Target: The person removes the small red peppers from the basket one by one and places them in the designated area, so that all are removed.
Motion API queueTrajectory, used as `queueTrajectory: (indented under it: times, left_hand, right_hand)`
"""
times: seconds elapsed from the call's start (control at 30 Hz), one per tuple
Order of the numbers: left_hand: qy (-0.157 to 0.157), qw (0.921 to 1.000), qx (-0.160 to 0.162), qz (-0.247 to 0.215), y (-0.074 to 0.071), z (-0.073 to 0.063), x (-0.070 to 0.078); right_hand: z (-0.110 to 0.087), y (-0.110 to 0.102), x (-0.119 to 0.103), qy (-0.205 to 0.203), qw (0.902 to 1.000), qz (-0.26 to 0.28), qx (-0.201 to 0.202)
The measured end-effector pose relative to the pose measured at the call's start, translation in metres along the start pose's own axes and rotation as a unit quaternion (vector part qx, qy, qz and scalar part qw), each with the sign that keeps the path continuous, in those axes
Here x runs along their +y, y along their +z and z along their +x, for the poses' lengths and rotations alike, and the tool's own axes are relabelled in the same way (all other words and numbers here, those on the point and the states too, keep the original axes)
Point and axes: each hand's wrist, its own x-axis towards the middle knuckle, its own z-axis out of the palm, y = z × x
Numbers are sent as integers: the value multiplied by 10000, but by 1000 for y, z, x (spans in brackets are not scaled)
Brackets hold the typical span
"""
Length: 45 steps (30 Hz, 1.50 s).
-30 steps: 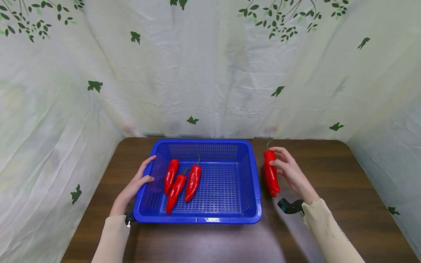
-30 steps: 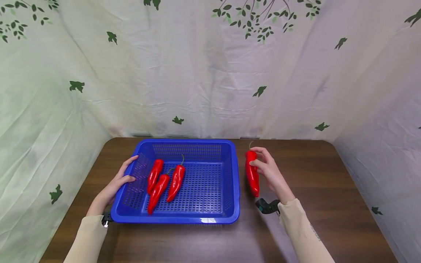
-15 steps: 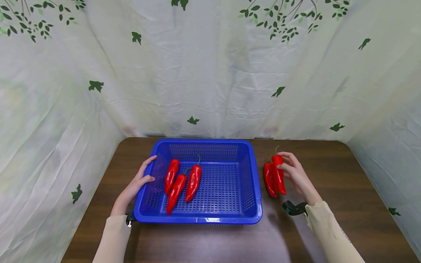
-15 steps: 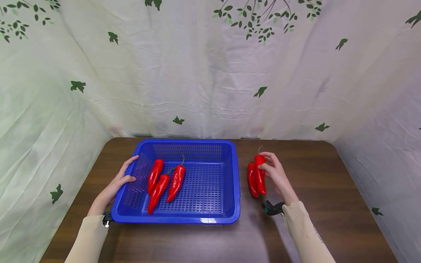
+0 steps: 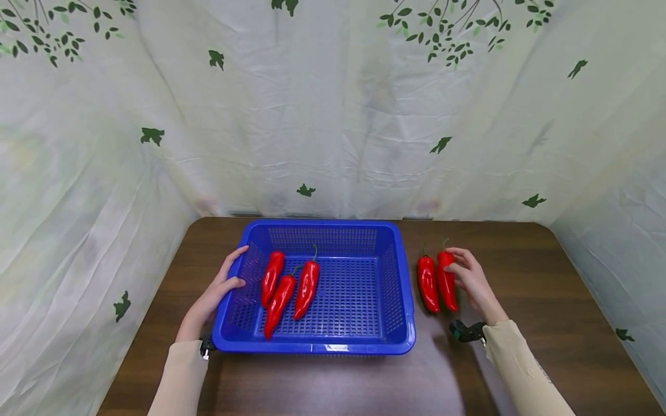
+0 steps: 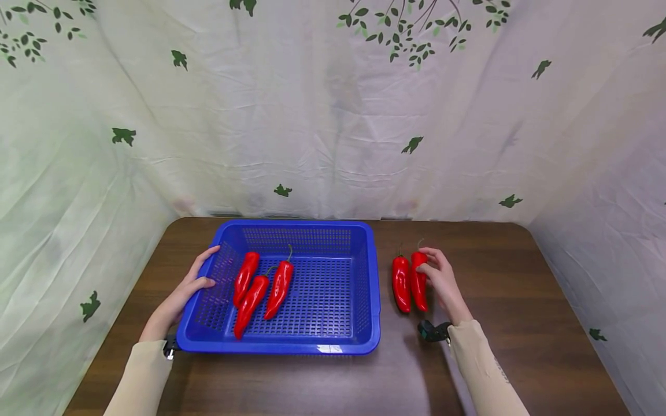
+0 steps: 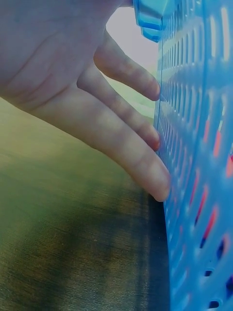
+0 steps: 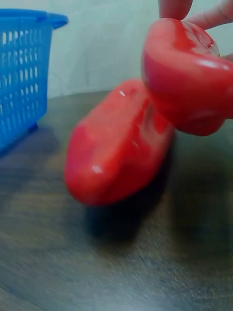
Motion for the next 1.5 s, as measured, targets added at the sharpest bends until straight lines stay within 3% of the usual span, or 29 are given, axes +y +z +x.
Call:
queueTrajectory:
  times: [0.37,0.97,1.2,1.5]
  left_hand:
    - [-56,10000,11,-80,1,-1,0]
    - [-77,9999,68,-3,2,0,1]
    - [6,9995,-16,-307,3,0,3]
    - [6,9997,-1,-249,2,0,2]
  right_hand:
    - [7,2,11,166,9989,-399,194]
    - [10,3,14,211,9970,-742,93]
    - [7,1,10,168,9969,-719,275]
    - [4,0,-3,-104,9974,-531,477]
